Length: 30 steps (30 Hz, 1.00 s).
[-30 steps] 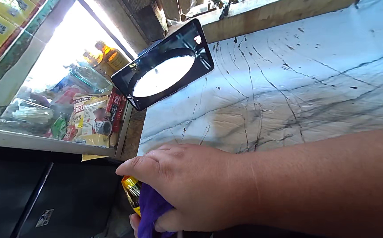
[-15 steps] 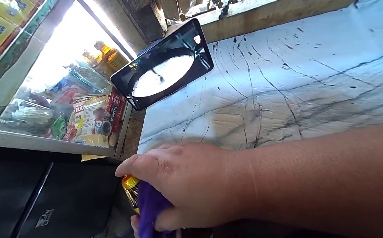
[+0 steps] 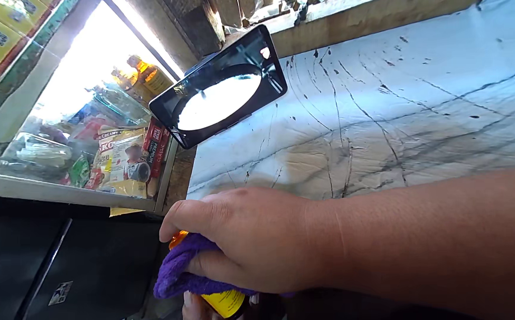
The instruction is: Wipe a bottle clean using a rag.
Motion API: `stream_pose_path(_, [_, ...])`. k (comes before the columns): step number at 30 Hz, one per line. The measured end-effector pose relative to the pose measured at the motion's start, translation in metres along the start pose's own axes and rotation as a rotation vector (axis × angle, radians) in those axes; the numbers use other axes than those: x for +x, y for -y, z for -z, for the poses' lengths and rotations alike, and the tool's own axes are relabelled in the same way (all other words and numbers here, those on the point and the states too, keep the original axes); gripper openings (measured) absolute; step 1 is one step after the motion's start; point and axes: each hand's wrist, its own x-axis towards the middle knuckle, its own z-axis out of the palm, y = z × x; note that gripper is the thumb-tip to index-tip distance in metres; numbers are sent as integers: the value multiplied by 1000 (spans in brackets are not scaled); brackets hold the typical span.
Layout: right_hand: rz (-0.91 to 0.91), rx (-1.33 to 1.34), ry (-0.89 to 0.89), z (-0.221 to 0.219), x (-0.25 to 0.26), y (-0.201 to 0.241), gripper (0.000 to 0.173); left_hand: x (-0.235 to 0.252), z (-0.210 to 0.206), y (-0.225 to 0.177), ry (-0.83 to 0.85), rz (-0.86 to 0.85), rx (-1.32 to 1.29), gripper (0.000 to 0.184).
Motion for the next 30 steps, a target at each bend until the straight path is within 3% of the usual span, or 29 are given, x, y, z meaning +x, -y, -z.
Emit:
stream_pose_path(3, [-25, -20, 24, 1, 0, 1, 35, -1, -1, 4, 12, -13, 2, 36])
stream_pose_path(6, [-8, -68, 48, -2, 1, 0, 56, -4, 4, 10, 44, -25, -27, 35])
stream_pose_path(9, [66, -90, 34, -8, 2, -7, 74, -18, 43, 6, 27, -3, -64, 38])
stream_pose_path(11, [18, -118, 101, -4, 1, -2, 80, -30, 74, 2, -54, -5, 13, 38])
stream_pose_path(14, [7, -94, 100, -1, 1, 1, 72, -19, 41, 3, -87, -49, 4, 38])
stream_pose_path(17, [90, -23, -21, -8, 2, -7, 52, 3, -3, 12, -40, -110, -69, 31])
stream_pose_path(21, [5, -23, 0, 1, 0, 0, 27, 5, -5, 7, 48, -87, -82, 34])
stream_pose_path(26, [-33, 2, 8, 1, 0, 0, 26, -1, 1, 1, -21, -63, 66, 35])
stream_pose_path(30, [-22, -16, 3, 0, -1, 0, 28, -1, 0, 3, 6, -37, 3, 38])
